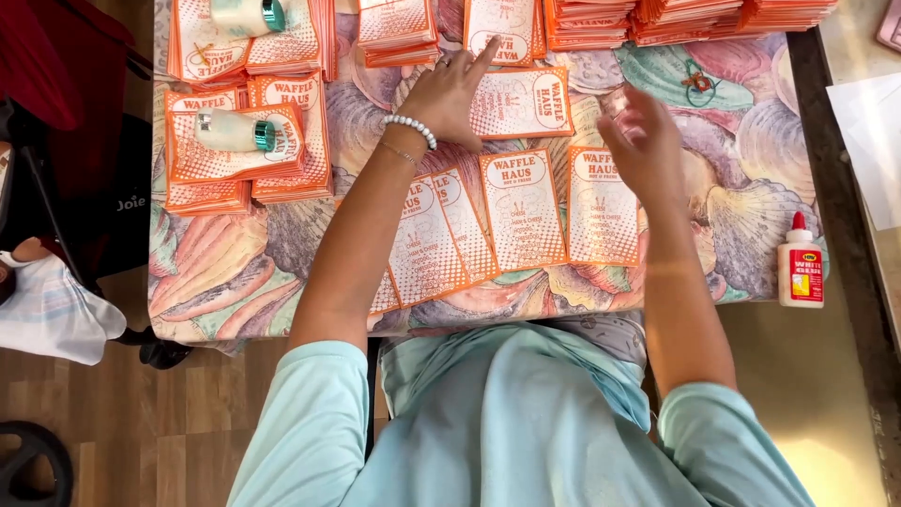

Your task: Folding and applying glue to paper bags for assembly

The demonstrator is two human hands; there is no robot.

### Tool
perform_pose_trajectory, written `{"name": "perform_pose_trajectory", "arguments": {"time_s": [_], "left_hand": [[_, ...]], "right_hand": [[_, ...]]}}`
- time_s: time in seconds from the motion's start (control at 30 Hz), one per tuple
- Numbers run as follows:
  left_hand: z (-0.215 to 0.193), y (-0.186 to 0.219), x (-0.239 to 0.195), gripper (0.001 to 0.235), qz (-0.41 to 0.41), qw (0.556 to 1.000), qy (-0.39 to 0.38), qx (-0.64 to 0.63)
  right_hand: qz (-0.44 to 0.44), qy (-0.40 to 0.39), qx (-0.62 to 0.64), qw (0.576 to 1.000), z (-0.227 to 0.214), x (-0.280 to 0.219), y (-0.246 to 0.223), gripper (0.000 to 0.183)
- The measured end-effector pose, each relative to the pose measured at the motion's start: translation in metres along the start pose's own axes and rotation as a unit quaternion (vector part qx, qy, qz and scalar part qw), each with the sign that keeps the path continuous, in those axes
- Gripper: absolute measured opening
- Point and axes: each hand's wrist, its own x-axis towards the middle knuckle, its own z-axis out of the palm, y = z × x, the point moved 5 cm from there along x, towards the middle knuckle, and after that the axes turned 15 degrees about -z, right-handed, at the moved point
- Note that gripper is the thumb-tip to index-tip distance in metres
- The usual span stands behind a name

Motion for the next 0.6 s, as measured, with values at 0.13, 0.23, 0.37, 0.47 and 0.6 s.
{"name": "perform_pose_trajectory", "arguments": {"time_s": [0.13,0.23,0.37,0.47,0.6], "left_hand": [[-0.001,0.033,-0.061,0.134,0.045,0.988,0.126,-0.07],[0.029,0.083,-0.112,0.067,0.157,0.949,0.159,-0.222],[0.077,0.14,-0.16,0.049,0.184,0.967,0.123,-0.127],[0.09,0.164,-0.171,0.044,0.184,0.969,0.129,-0.108],[0.112,0.181,-0.176,0.023,0.133,0.932,0.297,-0.162]], "right_hand": [[-0.09,0.082,-0.124,0.985,-0.019,-0.116,0.036,0.043],[-0.033,0.118,-0.147,0.982,-0.01,-0.161,0.03,0.047],[-0.071,0.12,-0.245,0.959,0.002,-0.174,0.04,0.073],[-0.057,0.121,-0.208,0.969,0.003,-0.166,0.05,0.07],[-0.016,0.142,-0.079,0.987,-0.006,-0.165,0.051,0.072]]}}
